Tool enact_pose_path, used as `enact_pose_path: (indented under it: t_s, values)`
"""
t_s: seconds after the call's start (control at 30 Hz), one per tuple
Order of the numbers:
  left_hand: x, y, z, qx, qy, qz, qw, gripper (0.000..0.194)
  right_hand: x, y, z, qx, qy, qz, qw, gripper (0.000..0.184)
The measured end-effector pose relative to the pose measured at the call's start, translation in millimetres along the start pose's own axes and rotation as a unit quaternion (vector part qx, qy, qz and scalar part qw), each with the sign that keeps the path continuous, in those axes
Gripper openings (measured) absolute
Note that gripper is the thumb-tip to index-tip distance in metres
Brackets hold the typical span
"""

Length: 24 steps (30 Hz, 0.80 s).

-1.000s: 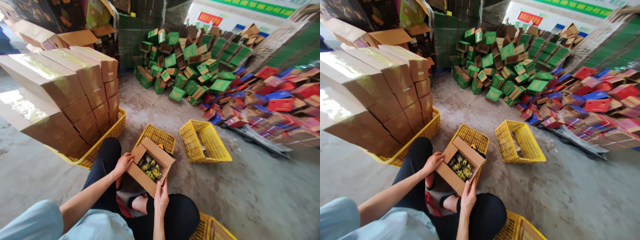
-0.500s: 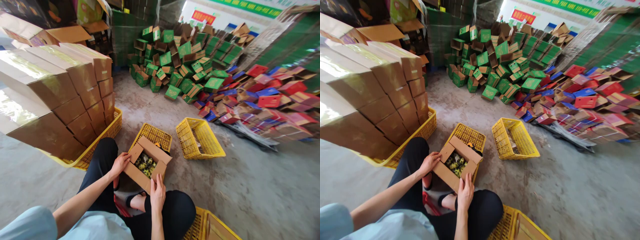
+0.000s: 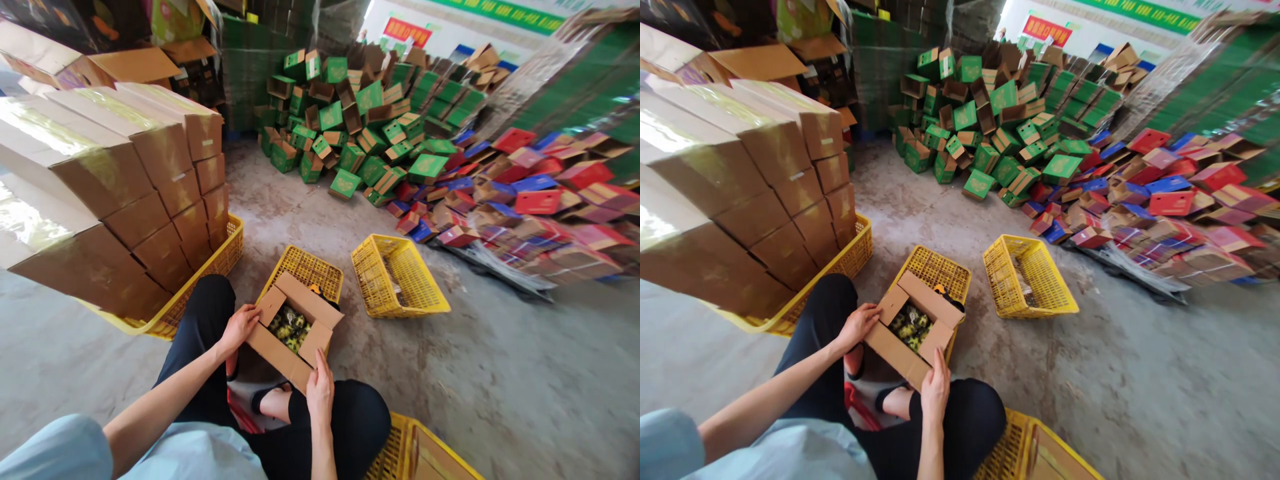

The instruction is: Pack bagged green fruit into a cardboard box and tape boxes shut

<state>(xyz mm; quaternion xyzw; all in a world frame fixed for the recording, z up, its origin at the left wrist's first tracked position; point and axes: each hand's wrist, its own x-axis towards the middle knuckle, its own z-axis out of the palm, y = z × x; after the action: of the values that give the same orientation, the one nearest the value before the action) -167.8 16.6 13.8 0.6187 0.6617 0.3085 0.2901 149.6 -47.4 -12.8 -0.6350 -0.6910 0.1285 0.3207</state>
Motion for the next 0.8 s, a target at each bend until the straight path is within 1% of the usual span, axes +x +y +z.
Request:
enact_pose_path:
  t_s: [0.1,0.17,0.23,0.37,0.5,0.57,0.7,0.8]
  values:
    - [2,0,-1.0,-0.002,-0.005,-0.003,1.000,0.034,0,16,-10,0.037,-0.052,-0.037,0.997,0.069]
    - [4,-1,-1.6,-0.006,-0.007,-0.011,1.000,0.034,-1,22,-17,0.061,-0.087,-0.052,0.993,0.076]
    - [5,-1,-1.8,-0.009,-0.011,-0.022,1.000,0.033,-1,24,-20,0.081,-0.109,-0.051,0.989,0.079]
    - [7,0,-2.0,-0.013,-0.023,-0.044,0.999,0.034,0,22,-23,0.116,-0.124,-0.024,0.985,0.078]
    - [10,2,-6.1,-0.047,-0.027,-0.067,0.996,0.037,3,18,-24,0.153,-0.116,0.006,0.981,0.069]
    - [12,4,-10.7,-0.088,-0.035,-0.091,0.991,0.047,4,16,-25,0.175,-0.110,0.021,0.978,0.065]
    - [16,7,-19.9,-0.173,-0.058,-0.160,0.970,0.076,4,10,-27,0.234,-0.109,0.066,0.964,0.065]
    - [16,6,-22.0,-0.203,-0.067,-0.161,0.963,0.087,5,3,-28,0.270,-0.109,0.122,0.949,0.065]
